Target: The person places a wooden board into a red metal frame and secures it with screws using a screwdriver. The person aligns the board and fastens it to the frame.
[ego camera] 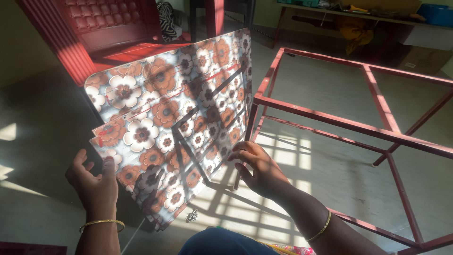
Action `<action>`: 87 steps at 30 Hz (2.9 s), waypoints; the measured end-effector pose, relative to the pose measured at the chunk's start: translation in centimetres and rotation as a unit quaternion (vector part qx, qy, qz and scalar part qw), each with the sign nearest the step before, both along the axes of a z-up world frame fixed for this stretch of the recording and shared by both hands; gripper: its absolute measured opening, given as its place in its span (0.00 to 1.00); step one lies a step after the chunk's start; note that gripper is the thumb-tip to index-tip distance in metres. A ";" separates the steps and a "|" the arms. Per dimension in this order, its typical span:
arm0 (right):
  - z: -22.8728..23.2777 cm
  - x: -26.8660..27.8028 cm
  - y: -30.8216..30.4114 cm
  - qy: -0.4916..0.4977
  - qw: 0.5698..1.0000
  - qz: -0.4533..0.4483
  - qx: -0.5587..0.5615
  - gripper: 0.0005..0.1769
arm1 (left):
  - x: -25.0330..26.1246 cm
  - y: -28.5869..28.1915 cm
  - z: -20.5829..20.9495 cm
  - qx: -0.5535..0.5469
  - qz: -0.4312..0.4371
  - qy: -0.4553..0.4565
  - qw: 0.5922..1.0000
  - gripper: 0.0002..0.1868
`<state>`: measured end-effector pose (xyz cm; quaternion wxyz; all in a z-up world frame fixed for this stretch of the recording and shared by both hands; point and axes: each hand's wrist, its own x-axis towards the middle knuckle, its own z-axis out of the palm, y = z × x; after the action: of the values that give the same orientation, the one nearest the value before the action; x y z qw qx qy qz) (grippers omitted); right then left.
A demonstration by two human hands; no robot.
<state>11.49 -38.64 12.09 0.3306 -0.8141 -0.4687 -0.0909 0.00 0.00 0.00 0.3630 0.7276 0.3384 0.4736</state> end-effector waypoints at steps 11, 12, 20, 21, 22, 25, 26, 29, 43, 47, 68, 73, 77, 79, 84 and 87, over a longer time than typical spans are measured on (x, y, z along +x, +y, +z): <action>-0.9 2.5 12.6 -0.064 0.992 0.103 0.018 0.13 | 2.0 3.8 2.1 -0.119 -0.132 -0.151 0.973 0.27; -0.7 2.6 13.2 -0.067 0.992 0.104 0.025 0.13 | 2.2 3.8 2.2 -0.138 -0.134 -0.158 0.968 0.27; -0.2 3.2 16.1 0.063 0.994 0.073 0.051 0.13 | 2.8 3.3 2.4 -0.218 -0.186 -0.301 0.910 0.21; -0.5 3.6 16.2 0.089 0.992 0.072 0.052 0.14 | 2.7 3.1 2.3 -0.224 -0.189 -0.303 0.907 0.22; -0.8 4.2 16.5 0.178 0.980 0.062 0.066 0.16 | 2.6 2.8 2.3 -0.222 -0.191 -0.311 0.904 0.21; -1.6 7.1 17.4 0.427 0.894 0.033 0.129 0.23 | 2.7 2.0 2.6 -0.221 -0.201 -0.337 0.893 0.20; -1.9 8.1 17.5 0.502 0.849 0.025 0.165 0.26 | 2.6 1.7 2.8 -0.225 -0.206 -0.345 0.888 0.20; -3.0 10.5 17.6 0.609 0.762 0.006 0.221 0.34 | 2.2 0.6 3.2 -0.209 -0.215 -0.347 0.889 0.18; -0.2 13.1 22.5 0.622 0.743 -0.129 0.212 0.57 | -0.7 -3.3 3.9 -0.202 -0.281 -0.332 0.878 0.16; -1.4 12.7 23.7 0.635 0.730 -0.098 0.233 0.48 | -2.1 -2.5 3.5 -0.173 -0.283 -0.296 0.896 0.13; -1.5 12.5 24.4 0.636 0.718 -0.121 0.255 0.32 | 2.9 -0.1 -13.6 -0.725 -0.089 -0.232 0.643 0.24; -1.3 13.2 24.3 0.634 0.715 -0.129 0.263 0.13 | 4.3 0.4 -16.0 -0.708 -0.069 -0.250 0.656 0.18; -1.5 14.0 24.2 0.619 0.739 -0.124 0.237 0.10 | 4.8 0.1 -17.6 -0.605 -0.075 -0.150 0.778 0.15; -1.5 14.3 24.1 0.613 0.750 -0.129 0.211 0.08 | 4.2 -0.8 -18.3 -0.490 -0.098 -0.059 0.864 0.13; 0.2 14.6 22.3 0.599 0.758 -0.161 0.202 0.07 | 1.9 -2.1 -17.4 -0.282 -0.151 0.049 0.946 0.09; 1.7 15.2 20.5 0.607 0.750 -0.172 0.197 0.08 | 1.1 -1.9 -15.8 -0.248 -0.188 0.041 0.949 0.07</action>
<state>26.65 -18.17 13.83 0.6771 -0.6817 0.0071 0.2770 1.14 -1.94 -15.82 0.6002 0.6838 0.3173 0.2674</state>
